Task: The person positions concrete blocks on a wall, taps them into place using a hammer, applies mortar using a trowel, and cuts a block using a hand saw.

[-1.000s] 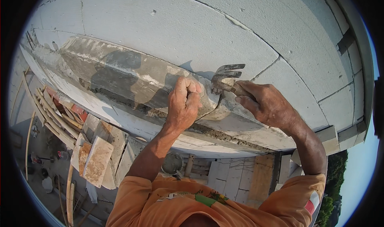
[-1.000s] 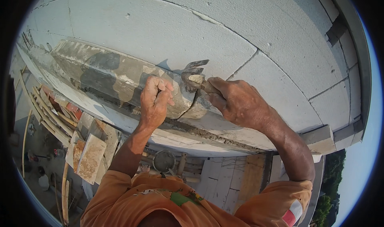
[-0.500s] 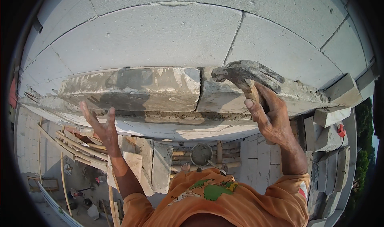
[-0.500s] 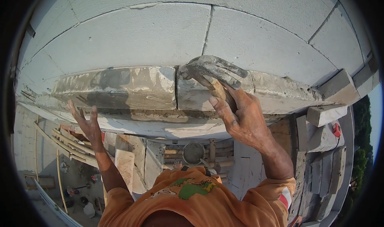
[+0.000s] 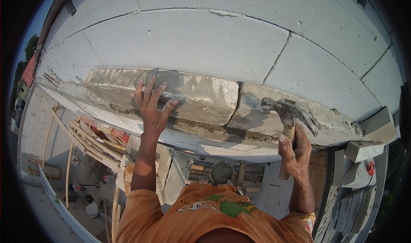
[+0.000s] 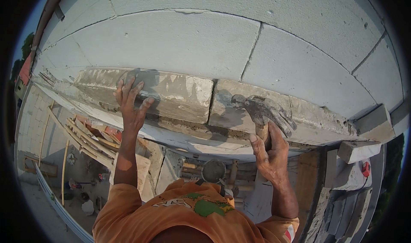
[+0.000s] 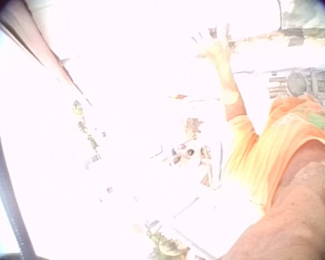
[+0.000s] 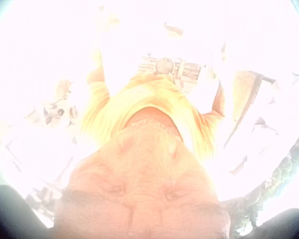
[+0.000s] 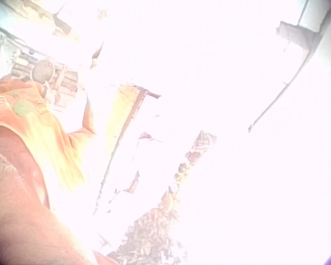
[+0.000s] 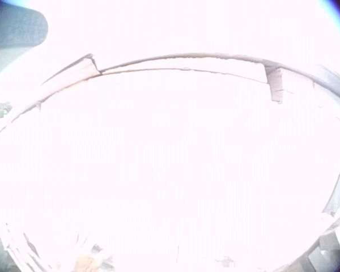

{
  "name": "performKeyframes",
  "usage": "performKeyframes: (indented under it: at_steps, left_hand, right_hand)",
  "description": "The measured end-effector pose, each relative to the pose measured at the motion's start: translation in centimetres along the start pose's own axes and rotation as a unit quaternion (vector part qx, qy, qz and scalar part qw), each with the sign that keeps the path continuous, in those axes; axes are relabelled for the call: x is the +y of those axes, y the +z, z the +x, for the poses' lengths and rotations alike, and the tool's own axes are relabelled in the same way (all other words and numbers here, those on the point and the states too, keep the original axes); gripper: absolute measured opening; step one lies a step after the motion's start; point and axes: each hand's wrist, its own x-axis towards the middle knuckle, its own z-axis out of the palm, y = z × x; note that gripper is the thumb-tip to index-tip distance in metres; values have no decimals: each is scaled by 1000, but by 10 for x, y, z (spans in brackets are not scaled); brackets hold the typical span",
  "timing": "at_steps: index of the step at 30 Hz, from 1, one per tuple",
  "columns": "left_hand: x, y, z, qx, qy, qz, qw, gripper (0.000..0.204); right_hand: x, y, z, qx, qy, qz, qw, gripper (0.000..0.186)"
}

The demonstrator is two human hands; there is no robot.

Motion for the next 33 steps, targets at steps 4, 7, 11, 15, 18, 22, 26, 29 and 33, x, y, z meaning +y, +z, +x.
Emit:
performKeyframes:
  at_steps: [4, 7, 11, 15, 18, 22, 26, 29, 33]
  left_hand:
    - [5, -6, 2, -24, 13, 19, 999, 59]
    - [0, -9, 2, -35, 14, 38, 999, 61]
    - [5, -11, 4, -45, 26, 53, 997, 60]
    - [7, -11, 5, -69, 11, 69, 995, 64]
    - [2, -12, 3, -68, 18, 56, 996, 58]
    - [4, -10, 3, -72, 12, 49, 996, 59]
    - [3, -15, 4, -83, 4, 50, 995, 58]
    - [4, -14, 4, -77, 7, 50, 996, 58]
    - [10, -11, 7, -76, 6, 39, 996, 57]
  right_hand:
    - [-44, 9, 26, -34, 40, 41, 998, 53]
    - [-60, 28, 53, -66, -36, -78, 994, 55]
    - [-71, 52, 83, -80, -114, -181, 974, 61]
    - [-98, 58, 102, -76, -149, -164, 972, 67]
    - [-118, 60, 106, -56, -146, -168, 973, 63]
    - [-85, 65, 122, -213, -121, -366, 898, 49]
    - [-100, 60, 128, -195, -138, -348, 907, 50]
    - [-115, 58, 127, -141, -119, -308, 933, 51]
    - [-85, 53, 128, -209, -147, -363, 896, 51]
